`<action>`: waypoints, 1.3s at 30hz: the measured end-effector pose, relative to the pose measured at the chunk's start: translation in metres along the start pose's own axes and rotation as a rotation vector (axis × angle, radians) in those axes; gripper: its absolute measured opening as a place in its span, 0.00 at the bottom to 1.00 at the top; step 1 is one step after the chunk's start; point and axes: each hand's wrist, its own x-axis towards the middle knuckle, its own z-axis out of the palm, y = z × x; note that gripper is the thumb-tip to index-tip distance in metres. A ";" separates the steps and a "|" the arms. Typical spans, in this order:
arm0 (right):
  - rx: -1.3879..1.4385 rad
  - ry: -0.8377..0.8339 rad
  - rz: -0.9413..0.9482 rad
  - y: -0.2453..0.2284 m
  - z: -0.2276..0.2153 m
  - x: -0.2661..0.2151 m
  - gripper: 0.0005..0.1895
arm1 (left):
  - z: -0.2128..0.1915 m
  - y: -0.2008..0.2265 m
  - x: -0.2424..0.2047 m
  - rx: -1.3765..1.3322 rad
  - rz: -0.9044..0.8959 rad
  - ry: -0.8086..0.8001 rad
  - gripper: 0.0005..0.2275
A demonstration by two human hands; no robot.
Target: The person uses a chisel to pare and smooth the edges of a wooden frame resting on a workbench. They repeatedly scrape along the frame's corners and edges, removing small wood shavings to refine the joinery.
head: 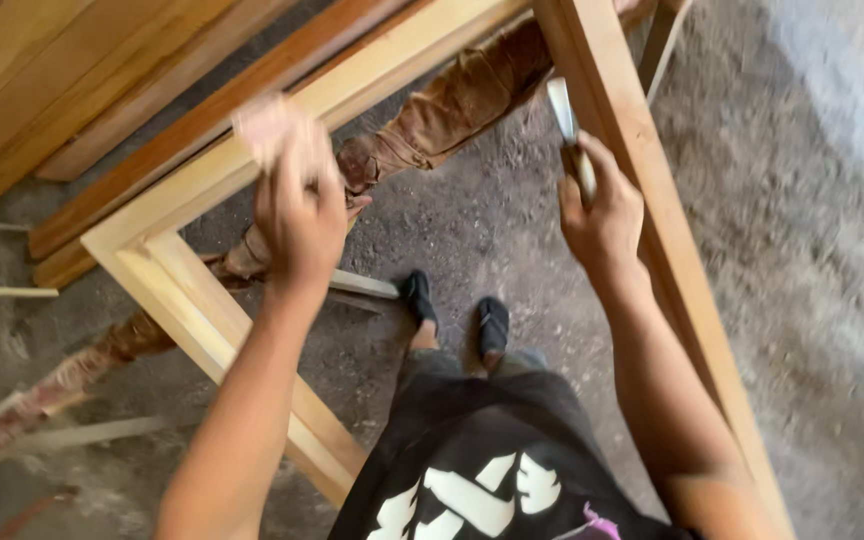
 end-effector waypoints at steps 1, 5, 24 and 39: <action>-0.018 0.019 0.001 0.004 0.011 0.015 0.24 | 0.031 -0.015 0.037 0.000 0.045 0.019 0.18; -0.120 0.054 0.084 0.005 0.041 0.058 0.24 | 0.145 -0.044 0.143 0.151 -0.035 -0.049 0.21; -0.072 0.121 0.104 0.035 0.071 0.096 0.23 | 0.190 -0.044 0.144 0.374 -0.162 -0.241 0.23; -0.284 0.064 0.080 0.031 0.062 0.106 0.24 | 0.191 -0.039 0.155 0.374 -0.201 -0.265 0.22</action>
